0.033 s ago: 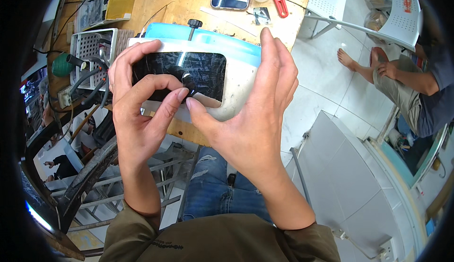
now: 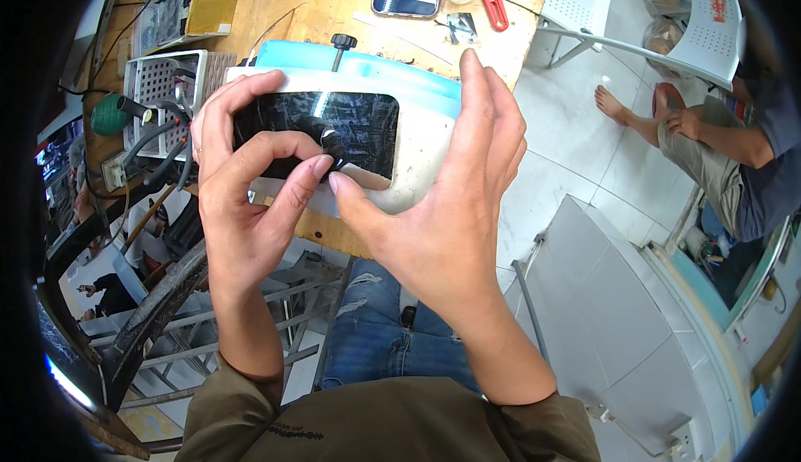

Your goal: The person uses a metal spatula and a liquid from a squeeze bottle to separate a cracked smartphone screen from its frame. They repeatedly apply liquid and pry the edges, then peel back the screen layer by layer.

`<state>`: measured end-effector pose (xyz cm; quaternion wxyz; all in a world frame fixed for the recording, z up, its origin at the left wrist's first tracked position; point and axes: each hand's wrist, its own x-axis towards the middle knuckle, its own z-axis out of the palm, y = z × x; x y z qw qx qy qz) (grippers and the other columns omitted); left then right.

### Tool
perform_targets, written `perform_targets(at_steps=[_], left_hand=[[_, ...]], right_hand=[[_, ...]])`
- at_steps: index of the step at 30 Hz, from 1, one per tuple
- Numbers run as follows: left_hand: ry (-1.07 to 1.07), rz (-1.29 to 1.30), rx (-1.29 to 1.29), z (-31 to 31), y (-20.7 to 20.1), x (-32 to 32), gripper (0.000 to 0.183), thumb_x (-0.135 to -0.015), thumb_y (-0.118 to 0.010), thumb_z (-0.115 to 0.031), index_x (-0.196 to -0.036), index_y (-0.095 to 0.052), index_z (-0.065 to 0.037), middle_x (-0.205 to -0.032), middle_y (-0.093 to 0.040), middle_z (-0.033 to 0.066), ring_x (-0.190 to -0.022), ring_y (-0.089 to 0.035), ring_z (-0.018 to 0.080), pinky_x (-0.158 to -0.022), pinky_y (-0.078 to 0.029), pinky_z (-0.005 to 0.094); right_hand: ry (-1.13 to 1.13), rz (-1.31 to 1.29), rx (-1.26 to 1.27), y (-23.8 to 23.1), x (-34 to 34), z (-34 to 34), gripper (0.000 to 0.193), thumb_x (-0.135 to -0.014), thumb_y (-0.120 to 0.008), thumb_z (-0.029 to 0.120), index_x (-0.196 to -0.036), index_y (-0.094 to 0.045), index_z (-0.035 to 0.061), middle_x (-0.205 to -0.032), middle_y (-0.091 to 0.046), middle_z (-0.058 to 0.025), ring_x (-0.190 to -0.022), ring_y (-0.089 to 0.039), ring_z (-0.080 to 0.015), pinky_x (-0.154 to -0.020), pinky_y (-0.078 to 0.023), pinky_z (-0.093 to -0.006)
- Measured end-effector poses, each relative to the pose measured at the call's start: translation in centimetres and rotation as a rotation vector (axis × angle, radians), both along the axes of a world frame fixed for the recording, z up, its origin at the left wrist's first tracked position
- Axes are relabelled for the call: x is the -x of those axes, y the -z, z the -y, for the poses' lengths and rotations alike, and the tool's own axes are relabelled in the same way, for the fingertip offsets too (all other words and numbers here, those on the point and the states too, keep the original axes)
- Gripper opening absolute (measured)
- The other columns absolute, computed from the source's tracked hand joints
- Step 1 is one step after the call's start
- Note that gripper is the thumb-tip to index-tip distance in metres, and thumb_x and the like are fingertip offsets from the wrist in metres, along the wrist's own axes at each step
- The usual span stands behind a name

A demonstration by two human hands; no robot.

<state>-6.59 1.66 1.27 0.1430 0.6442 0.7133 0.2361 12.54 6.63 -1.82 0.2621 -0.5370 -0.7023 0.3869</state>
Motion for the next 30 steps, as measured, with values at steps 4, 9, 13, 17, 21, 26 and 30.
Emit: perform_targets(at_steps=[4,9,13,17,21,26,30], left_hand=[[0.005,-0.002,0.003,0.0,-0.1,0.0,0.017,-0.079,-0.091,-0.013,-0.092,-0.082,-0.009,-0.146,-0.066,0.0160,-0.140,-0.055,0.0365,-0.119,-0.036,0.0494],[0.005,-0.008,-0.010,-0.3,0.2,0.1,0.017,-0.078,-0.092,-0.013,-0.092,-0.082,-0.009,-0.145,-0.066,0.0159,-0.140,-0.054,0.0369,-0.119,-0.036,0.0497],[0.006,-0.005,-0.011,-0.3,0.1,0.1,0.018,-0.077,-0.092,-0.012,-0.091,-0.083,-0.009,-0.145,-0.066,0.0159,-0.141,-0.054,0.0373,-0.120,-0.036,0.0502],[0.002,-0.002,-0.021,-0.3,0.2,0.1,0.018,-0.076,-0.092,-0.011,-0.092,-0.083,-0.010,-0.145,-0.066,0.0159,-0.141,-0.054,0.0379,-0.121,-0.036,0.0512],[0.005,-0.008,-0.020,-0.3,0.2,0.2,0.018,-0.076,-0.092,-0.010,-0.092,-0.083,-0.010,-0.145,-0.066,0.0156,-0.141,-0.054,0.0385,-0.121,-0.035,0.0520],[0.001,-0.011,-0.015,-0.3,0.1,0.1,0.018,-0.076,-0.091,-0.010,-0.091,-0.082,-0.011,-0.145,-0.066,0.0154,-0.142,-0.053,0.0389,-0.121,-0.035,0.0523],[0.014,-0.019,-0.019,-0.4,0.1,0.1,0.019,-0.075,-0.091,-0.008,-0.091,-0.081,-0.009,-0.145,-0.066,0.0163,-0.142,-0.052,0.0400,-0.121,-0.035,0.0527]], right_hand=[[0.008,-0.056,0.025,0.1,-0.8,-0.1,0.117,-0.077,-0.095,0.016,-0.170,-0.027,-0.0035,-0.154,-0.042,-0.0227,-0.149,-0.045,-0.0350,-0.126,-0.037,-0.0475],[0.062,-0.027,-0.136,-0.9,-2.5,0.2,0.092,-0.083,-0.086,0.015,-0.163,-0.044,-0.0017,-0.164,-0.042,-0.0285,-0.149,-0.046,-0.0384,-0.124,-0.036,-0.0513],[-0.193,0.231,-0.378,-2.4,-3.4,1.3,0.063,-0.087,-0.080,0.022,-0.147,-0.069,0.0079,-0.167,-0.040,-0.0320,-0.149,-0.044,-0.0444,-0.123,-0.034,-0.0546],[-0.345,0.322,-0.432,-2.1,-2.8,2.4,0.050,-0.084,-0.080,0.029,-0.133,-0.079,0.0192,-0.161,-0.052,-0.0270,-0.144,-0.046,-0.0404,-0.121,-0.033,-0.0537],[-0.360,0.315,-0.490,-1.0,-1.8,2.8,0.050,-0.082,-0.081,0.035,-0.130,-0.078,0.0220,-0.159,-0.059,-0.0181,-0.141,-0.049,-0.0336,-0.120,-0.030,-0.0543],[-0.389,0.291,-0.465,-1.3,-2.3,2.3,0.055,-0.079,-0.084,0.042,-0.130,-0.077,0.0231,-0.159,-0.061,-0.0153,-0.142,-0.049,-0.0315,-0.121,-0.028,-0.0543],[-0.391,0.337,-0.468,-1.1,-2.9,1.9,0.065,-0.075,-0.087,0.045,-0.136,-0.076,0.0262,-0.161,-0.059,-0.0150,-0.143,-0.048,-0.0316,-0.122,-0.026,-0.0541]])
